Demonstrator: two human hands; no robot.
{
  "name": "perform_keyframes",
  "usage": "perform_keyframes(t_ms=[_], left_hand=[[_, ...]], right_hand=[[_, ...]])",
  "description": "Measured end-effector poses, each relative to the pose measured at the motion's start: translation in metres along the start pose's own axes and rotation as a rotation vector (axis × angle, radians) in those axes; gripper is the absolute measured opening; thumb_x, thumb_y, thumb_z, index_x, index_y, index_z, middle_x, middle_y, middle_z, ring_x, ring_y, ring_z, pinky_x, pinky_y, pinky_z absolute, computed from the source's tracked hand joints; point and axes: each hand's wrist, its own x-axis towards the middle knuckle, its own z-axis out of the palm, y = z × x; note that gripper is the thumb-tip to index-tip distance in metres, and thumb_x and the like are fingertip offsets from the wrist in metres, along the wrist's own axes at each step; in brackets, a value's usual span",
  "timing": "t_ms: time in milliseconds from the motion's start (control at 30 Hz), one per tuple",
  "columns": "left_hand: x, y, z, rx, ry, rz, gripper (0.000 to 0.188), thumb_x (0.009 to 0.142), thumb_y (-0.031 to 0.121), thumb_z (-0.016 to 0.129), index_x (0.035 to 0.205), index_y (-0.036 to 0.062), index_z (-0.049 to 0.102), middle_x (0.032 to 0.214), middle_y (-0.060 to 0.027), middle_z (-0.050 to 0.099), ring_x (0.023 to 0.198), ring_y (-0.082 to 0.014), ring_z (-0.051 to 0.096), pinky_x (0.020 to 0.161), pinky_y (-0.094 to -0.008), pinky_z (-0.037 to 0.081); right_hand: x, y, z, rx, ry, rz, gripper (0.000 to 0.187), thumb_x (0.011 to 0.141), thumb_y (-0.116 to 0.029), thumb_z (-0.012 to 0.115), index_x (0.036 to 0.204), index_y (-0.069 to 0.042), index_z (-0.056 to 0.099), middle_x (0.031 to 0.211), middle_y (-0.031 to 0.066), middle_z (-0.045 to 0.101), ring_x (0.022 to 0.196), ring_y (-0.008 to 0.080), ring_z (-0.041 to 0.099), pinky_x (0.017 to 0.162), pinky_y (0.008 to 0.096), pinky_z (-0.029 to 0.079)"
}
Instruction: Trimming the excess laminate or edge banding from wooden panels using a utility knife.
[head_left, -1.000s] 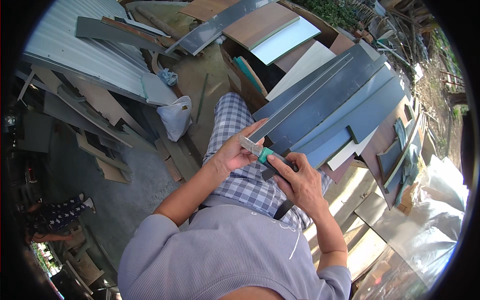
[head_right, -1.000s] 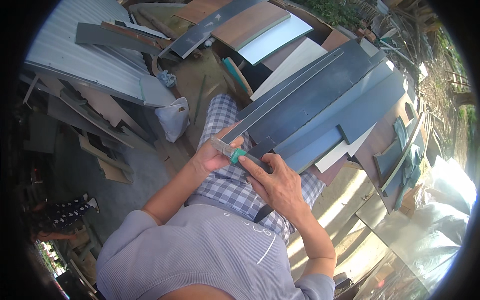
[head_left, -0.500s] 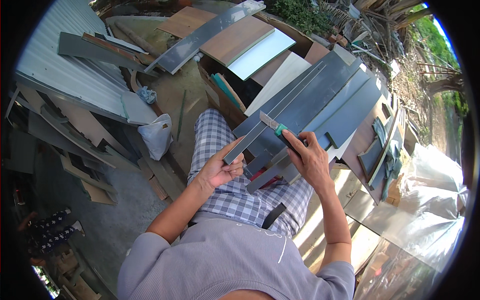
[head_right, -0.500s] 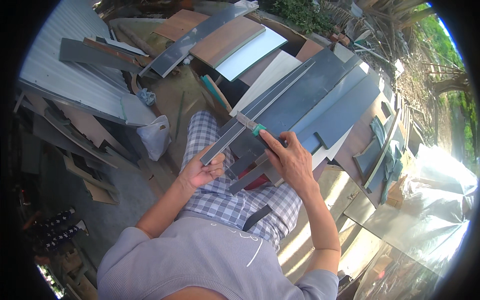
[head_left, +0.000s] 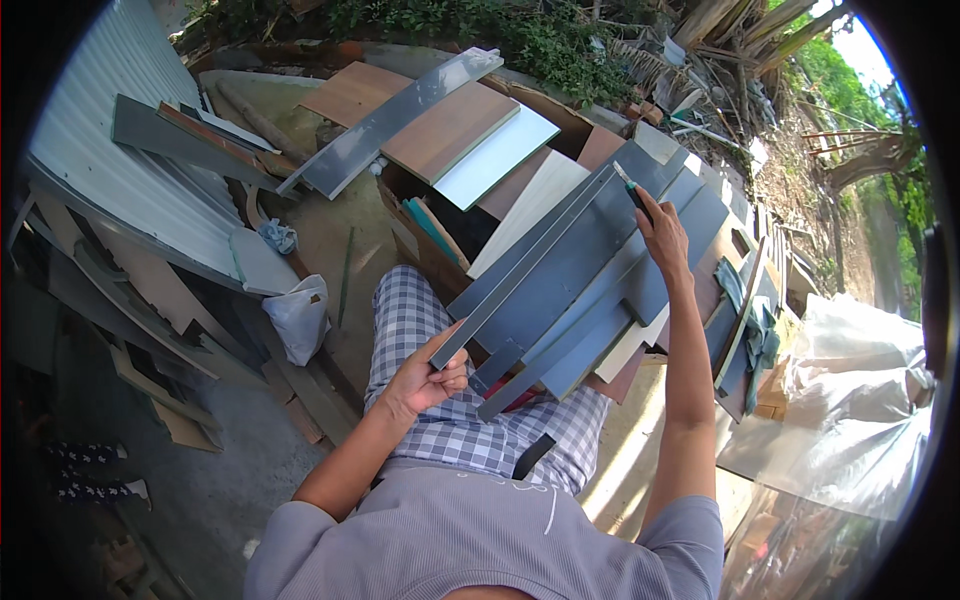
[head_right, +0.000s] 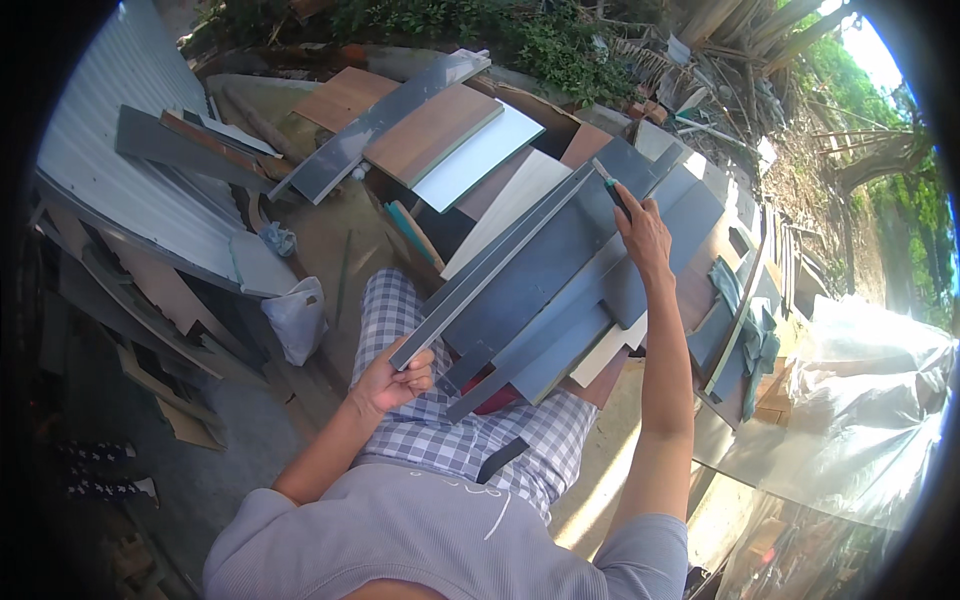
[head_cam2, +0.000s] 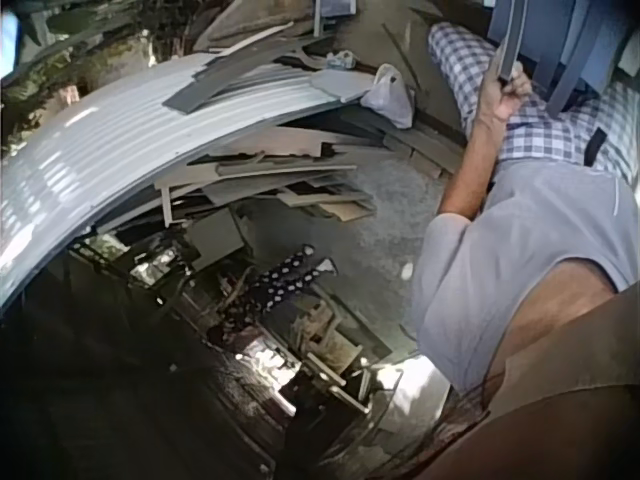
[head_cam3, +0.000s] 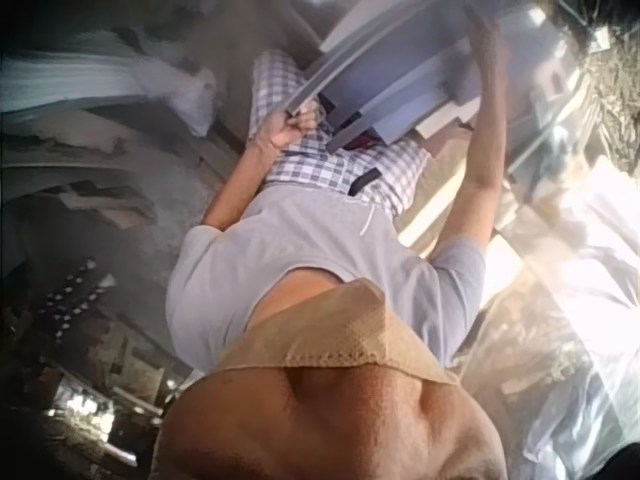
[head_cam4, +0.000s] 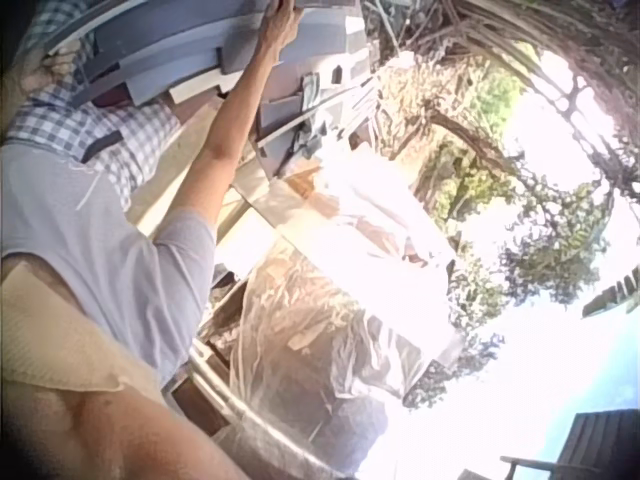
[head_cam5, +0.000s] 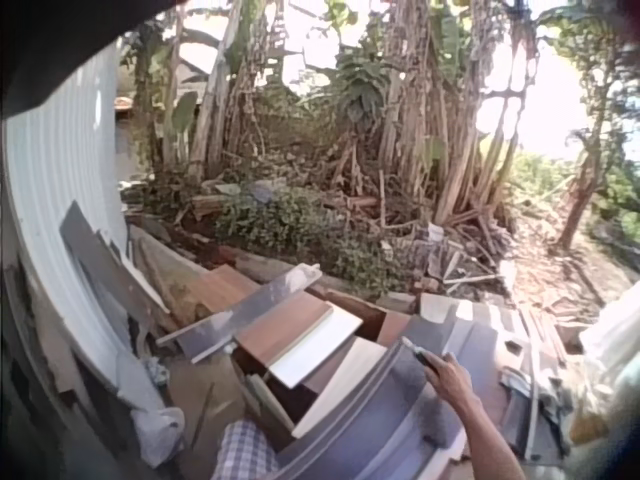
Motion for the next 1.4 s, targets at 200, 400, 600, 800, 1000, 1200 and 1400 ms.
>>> perform_keyframes(t_ms=[200, 400, 600, 800, 1000, 1200, 1400], left_hand=[[0.001, -0.001, 0.008, 0.126, 0.072, 0.049, 0.027, 0.098, 0.028, 0.044, 0.115, 0.0103, 0.055, 0.069, 0.0006, 0.052, 0.045, -0.0041, 0.035, 0.053, -0.0215, 0.033], [0.029, 0.011, 0.030, 0.833, 0.382, 0.241, 0.047, 0.097, 0.035, 0.047, 0.137, 0.0101, 0.045, 0.085, 0.0031, 0.057, 0.060, -0.0018, 0.046, 0.048, -0.0179, 0.037], [0.075, 0.036, 0.020, 1.463, 0.218, 0.306, 0.049, 0.096, 0.037, 0.047, 0.136, 0.0088, 0.044, 0.094, -0.0059, 0.063, 0.073, -0.0120, 0.058, 0.065, -0.0241, 0.048], [0.083, 0.032, 0.030, 1.933, 0.205, 0.452, 0.049, 0.094, 0.037, 0.048, 0.136, 0.0121, 0.044, 0.118, -0.0224, 0.059, 0.107, -0.0393, 0.057, 0.091, -0.0415, 0.044], [0.086, 0.017, 0.037, 2.132, 0.222, 0.394, 0.049, 0.093, 0.037, 0.049, 0.136, 0.0127, 0.044, 0.094, -0.0230, 0.064, 0.090, -0.0383, 0.062, 0.081, -0.0438, 0.047], [0.084, 0.017, 0.039, 2.225, 0.310, 0.249, 0.049, 0.093, 0.041, 0.048, 0.136, 0.0170, 0.045, 0.089, -0.0177, 0.065, 0.086, -0.0332, 0.064, 0.080, -0.0434, 0.049], [0.088, 0.020, 0.040, 2.279, 0.190, 0.471, 0.046, 0.090, 0.039, 0.055, 0.129, 0.0154, 0.053, 0.076, -0.0125, 0.060, 0.078, -0.0286, 0.062, 0.073, -0.0404, 0.049]], right_hand=[[-0.008, 0.033, 0.025, 0.247, 0.280, 0.279, 0.044, 0.094, -0.032, 0.048, 0.137, -0.021, 0.043, 0.103, 0.0172, 0.056, 0.094, 0.0325, 0.058, 0.083, 0.0419, 0.044], [-0.037, 0.026, 0.034, 0.410, 0.462, 0.316, 0.048, 0.094, -0.030, 0.048, 0.139, -0.015, 0.038, 0.112, 0.0210, 0.054, 0.102, 0.0331, 0.056, 0.088, 0.0411, 0.043], [-0.042, 0.021, 0.031, 0.483, 0.534, 0.342, 0.049, 0.094, -0.028, 0.050, 0.139, -0.014, 0.038, 0.113, 0.0192, 0.054, 0.103, 0.0313, 0.054, 0.089, 0.0405, 0.042], [-0.040, 0.021, 0.039, 0.536, 0.499, 0.323, 0.051, 0.094, -0.036, 0.050, 0.139, -0.015, 0.040, 0.109, 0.0171, 0.056, 0.098, 0.0277, 0.055, 0.087, 0.0374, 0.043], [-0.043, 0.019, 0.032, 0.485, 0.490, 0.313, 0.049, 0.094, -0.031, 0.050, 0.139, -0.014, 0.038, 0.118, 0.0193, 0.053, 0.109, 0.0310, 0.052, 0.091, 0.0403, 0.042], [-0.043, 0.017, 0.034, 0.479, 0.456, 0.315, 0.050, 0.094, -0.030, 0.050, 0.140, -0.014, 0.038, 0.122, 0.0199, 0.052, 0.112, 0.0316, 0.052, 0.093, 0.0400, 0.041], [-0.041, 0.018, 0.038, 0.457, 0.491, 0.248, 0.049, 0.094, -0.031, 0.050, 0.139, -0.014, 0.039, 0.128, 0.0169, 0.050, 0.115, 0.0298, 0.052, 0.094, 0.0399, 0.041]])
